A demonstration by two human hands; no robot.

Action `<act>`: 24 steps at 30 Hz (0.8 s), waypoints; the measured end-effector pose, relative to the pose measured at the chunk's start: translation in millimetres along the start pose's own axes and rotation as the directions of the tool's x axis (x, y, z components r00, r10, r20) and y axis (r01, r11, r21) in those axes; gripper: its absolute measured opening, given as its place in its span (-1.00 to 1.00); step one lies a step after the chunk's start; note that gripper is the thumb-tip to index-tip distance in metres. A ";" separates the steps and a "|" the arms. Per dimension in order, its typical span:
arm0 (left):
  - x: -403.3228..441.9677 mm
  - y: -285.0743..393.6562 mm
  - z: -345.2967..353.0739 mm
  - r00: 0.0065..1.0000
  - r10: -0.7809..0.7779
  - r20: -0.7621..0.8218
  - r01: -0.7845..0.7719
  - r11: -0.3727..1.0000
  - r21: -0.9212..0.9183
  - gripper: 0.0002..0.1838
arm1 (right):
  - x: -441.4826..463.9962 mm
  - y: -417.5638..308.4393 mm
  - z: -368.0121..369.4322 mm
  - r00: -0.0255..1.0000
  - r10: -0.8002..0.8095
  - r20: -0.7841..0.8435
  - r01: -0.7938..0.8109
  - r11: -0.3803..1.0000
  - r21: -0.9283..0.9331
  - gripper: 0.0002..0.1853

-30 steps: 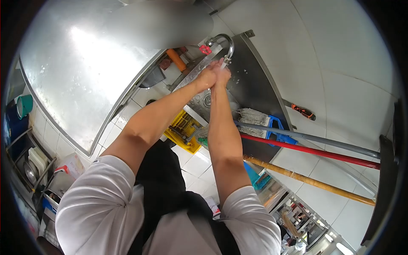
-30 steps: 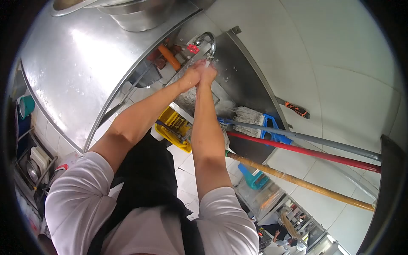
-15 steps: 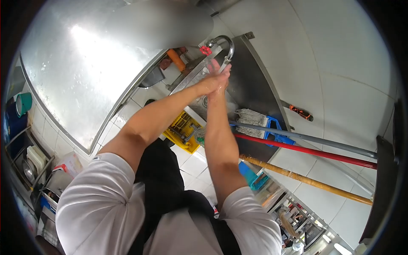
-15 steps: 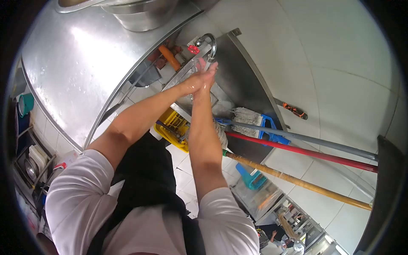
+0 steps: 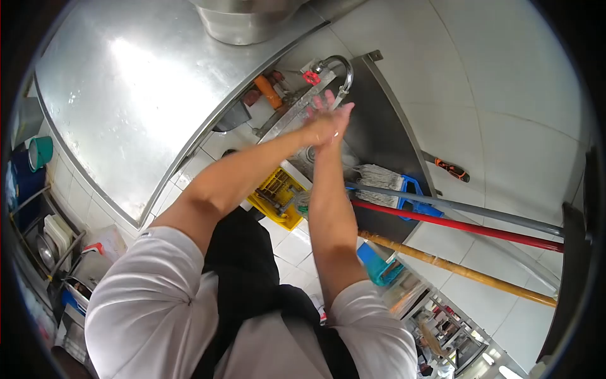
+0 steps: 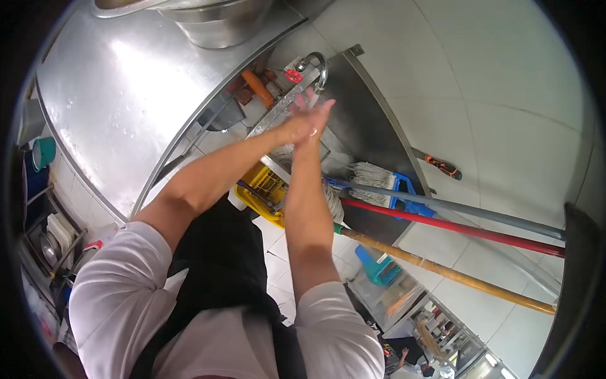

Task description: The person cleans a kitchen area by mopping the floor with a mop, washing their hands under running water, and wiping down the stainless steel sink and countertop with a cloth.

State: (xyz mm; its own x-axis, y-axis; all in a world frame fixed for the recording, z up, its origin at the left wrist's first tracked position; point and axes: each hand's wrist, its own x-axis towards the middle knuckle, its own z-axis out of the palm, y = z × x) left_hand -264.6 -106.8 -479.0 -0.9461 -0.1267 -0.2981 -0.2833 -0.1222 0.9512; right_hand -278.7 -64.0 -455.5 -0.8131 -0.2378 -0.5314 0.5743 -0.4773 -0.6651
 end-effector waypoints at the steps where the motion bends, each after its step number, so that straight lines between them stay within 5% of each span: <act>1: -1.6 -11.8 13.2 0.995 0.073 -0.073 -0.066 0.993 0.096 -0.31 | -1.2 -7.5 -7.4 0.998 0.063 0.026 -0.062 0.998 -0.018 -0.39; 3: 16.1 -46.2 29.2 0.959 0.238 -0.156 -0.192 0.945 0.264 -0.33 | -2.6 -5.8 2.3 1.000 0.013 -0.016 -0.014 0.999 -0.035 -0.37; 4: 20.6 -40.0 12.1 0.994 0.107 -0.020 -0.107 0.994 -0.016 -0.29 | -5.2 5.8 -1.2 1.000 -0.002 0.003 0.002 1.000 -0.020 -0.27; 6: 27.1 -28.8 -11.2 0.967 0.083 0.240 -0.092 0.995 0.028 -0.29 | -5.6 13.8 -10.5 0.999 0.005 0.033 -0.008 0.997 0.081 -0.17; 7: 29.8 -24.3 -17.9 0.934 0.115 0.337 -0.227 0.921 0.316 -0.34 | -4.8 13.7 -16.4 0.998 0.034 0.048 -0.042 0.986 0.159 -0.18; 9: 15.0 -10.3 -27.4 0.945 0.114 0.306 -0.275 0.782 0.559 -0.41 | -0.3 15.1 -8.9 0.999 0.045 -0.024 -0.039 0.976 0.212 -0.22; 11: -47.7 39.8 -17.1 0.994 0.103 0.045 -0.111 0.867 0.486 -0.46 | -6.5 1.5 6.7 0.973 -0.008 -0.230 0.037 0.992 0.119 -0.29; 12: -36.8 -25.1 9.4 0.927 0.333 -0.172 -0.238 0.877 0.417 -0.50 | 29.1 12.5 -22.8 0.967 0.015 -0.254 0.026 0.987 0.159 -0.35; 14: -48.0 -3.2 -5.5 0.961 0.077 -0.266 -0.134 0.970 -0.203 -0.51 | 44.4 25.9 -42.6 0.955 -0.008 -0.296 0.045 0.992 0.117 -0.40; 15: -53.8 3.4 -13.5 0.969 -0.060 -0.240 -0.071 0.861 -0.503 -0.52 | 48.5 29.0 -49.3 0.947 -0.027 -0.321 0.061 0.994 0.095 -0.42; 16: -38.7 -23.7 -25.1 0.941 -0.083 -0.327 -0.016 0.957 -0.289 -0.50 | 51.1 33.4 -56.3 0.958 0.017 -0.287 0.020 0.992 0.124 -0.61; 17: -10.4 -56.1 -38.0 0.905 -0.084 -0.418 0.062 0.996 -0.066 -0.48 | 42.4 31.5 -50.2 0.960 0.018 -0.281 -0.057 0.990 -0.132 -0.67; 18: 20.4 -67.2 -50.2 0.891 -0.091 -0.444 0.068 0.995 -0.066 -0.49 | 32.3 24.2 -32.6 0.963 0.020 -0.270 -0.125 0.917 -0.379 -0.72; 19: 25.7 -50.0 -57.8 0.894 -0.172 -0.414 0.102 0.977 -0.186 -0.49 | 23.4 18.1 -21.9 0.963 0.025 -0.267 -0.186 0.780 -0.598 -0.78; 21: 23.3 14.8 -78.2 0.888 -0.379 -0.262 0.203 0.832 -0.516 -0.48 | 27.8 7.9 -15.9 0.985 -0.027 -0.173 -0.103 0.709 -0.698 -0.81; 24: 72.0 -12.6 -94.2 0.902 -0.427 -0.059 0.321 0.758 -0.568 -0.42 | 18.8 -14.6 -2.3 0.996 -0.068 -0.063 -0.002 0.662 -0.750 -0.79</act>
State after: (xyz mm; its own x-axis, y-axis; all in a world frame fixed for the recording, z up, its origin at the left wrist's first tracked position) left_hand -314.4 -207.1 -519.9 -0.7233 -0.1204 -0.6799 -0.4297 -0.6922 0.5798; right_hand -302.2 -59.6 -456.9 -0.8428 -0.1513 -0.5165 0.4530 0.3187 -0.8326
